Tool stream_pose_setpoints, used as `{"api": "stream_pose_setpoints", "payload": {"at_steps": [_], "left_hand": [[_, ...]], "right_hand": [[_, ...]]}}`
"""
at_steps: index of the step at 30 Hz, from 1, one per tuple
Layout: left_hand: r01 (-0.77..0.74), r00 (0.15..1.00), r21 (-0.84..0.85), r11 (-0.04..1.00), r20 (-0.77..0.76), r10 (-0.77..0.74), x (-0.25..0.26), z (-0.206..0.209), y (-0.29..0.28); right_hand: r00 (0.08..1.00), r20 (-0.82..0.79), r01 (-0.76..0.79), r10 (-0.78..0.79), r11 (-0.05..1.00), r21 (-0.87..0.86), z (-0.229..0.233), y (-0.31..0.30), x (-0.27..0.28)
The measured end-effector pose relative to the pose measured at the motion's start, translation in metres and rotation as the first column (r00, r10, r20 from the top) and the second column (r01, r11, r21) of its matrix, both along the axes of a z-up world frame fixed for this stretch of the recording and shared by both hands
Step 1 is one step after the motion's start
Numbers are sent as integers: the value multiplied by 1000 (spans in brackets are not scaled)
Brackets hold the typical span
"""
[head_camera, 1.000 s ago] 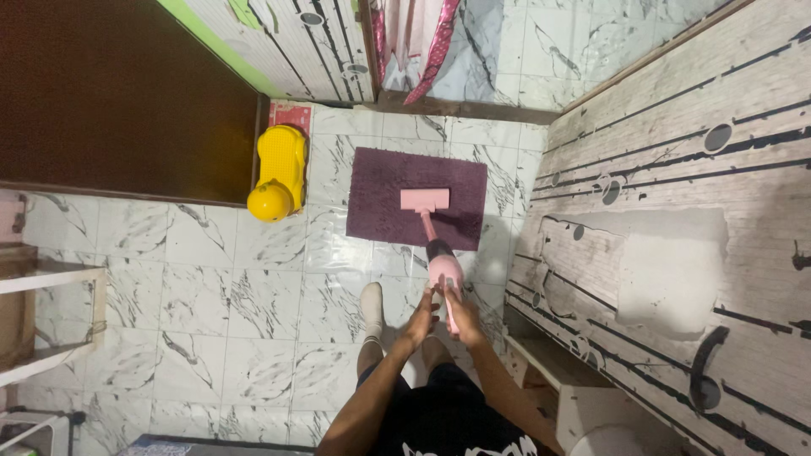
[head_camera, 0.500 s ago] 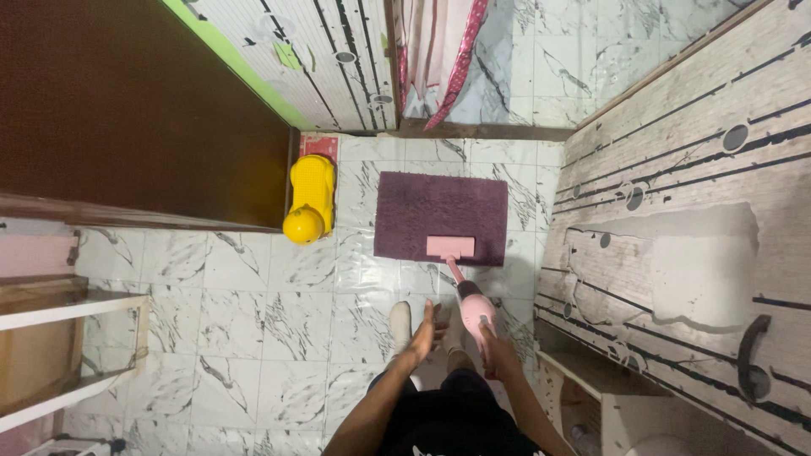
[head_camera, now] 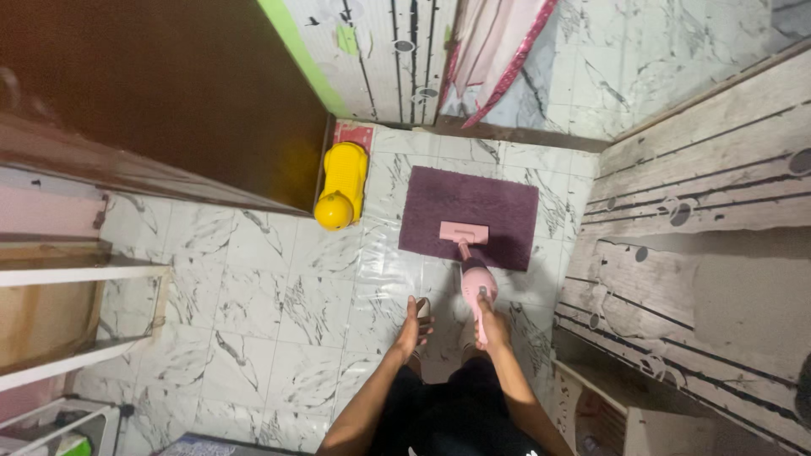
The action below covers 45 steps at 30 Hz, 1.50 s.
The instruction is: The person uses a pink handheld vacuum cleaner to clean a tiled floor and a purple rug in a bedroom. They move the vacuum back and forth across the floor, focusing on areas near a wooden wardrobe, a yellow plastic stool, and a bed with a pink floral sheet.
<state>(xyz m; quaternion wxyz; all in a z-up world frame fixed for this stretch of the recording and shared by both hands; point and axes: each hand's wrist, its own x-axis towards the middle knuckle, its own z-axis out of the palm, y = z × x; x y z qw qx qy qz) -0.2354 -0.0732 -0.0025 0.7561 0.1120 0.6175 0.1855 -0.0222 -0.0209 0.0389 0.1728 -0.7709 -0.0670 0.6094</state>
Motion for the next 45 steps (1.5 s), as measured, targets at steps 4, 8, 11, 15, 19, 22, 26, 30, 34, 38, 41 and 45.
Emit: {"api": "stream_pose_setpoints", "payload": {"at_steps": [4,8,11,15,19,22,26,30,34,38,41,45], "left_hand": [[-96,995,2,995,11,96,-14,-4,-23],[-139,990,-23,990,-11,139,-17,-2,-49],[-121,993,-51,991,-7,121,-13,-4,-51],[-159,987,-37,987,7,160,-11,-15,-46],[-159,987,-36,987,14,159,2,-22,-35],[-93,996,17,996,15,93,20,-28,-16],[-13,998,3,1000,56,13,42,-31,7],[98,995,345,933,-28,-94,63,-36,21],[57,997,252,966,31,-67,76,-42,18],[50,992,37,998,115,-54,81,-41,-6],[-10,994,-142,990,103,25,82,-34,-26],[52,995,-110,993,95,-42,88,-33,-27]], "right_hand": [[996,-3,85,-85,994,68,26,31,-14],[999,7,32,-34,972,231,13,51,-25],[994,96,20,-41,978,208,-31,91,-43],[997,-32,-62,65,995,84,-69,131,-41],[996,-48,-76,75,997,-27,-84,120,-31],[997,-9,-83,83,996,-36,-83,87,-22],[992,23,-125,126,991,-44,-72,28,-21],[993,14,-119,119,992,42,-63,-20,-18],[993,-18,-117,118,992,55,-54,-60,-14],[967,-255,-3,-1,1000,-16,-41,-98,-10],[967,-253,-27,27,1000,4,-35,-115,-8],[971,-209,-100,114,992,73,-30,-129,-4]]}}
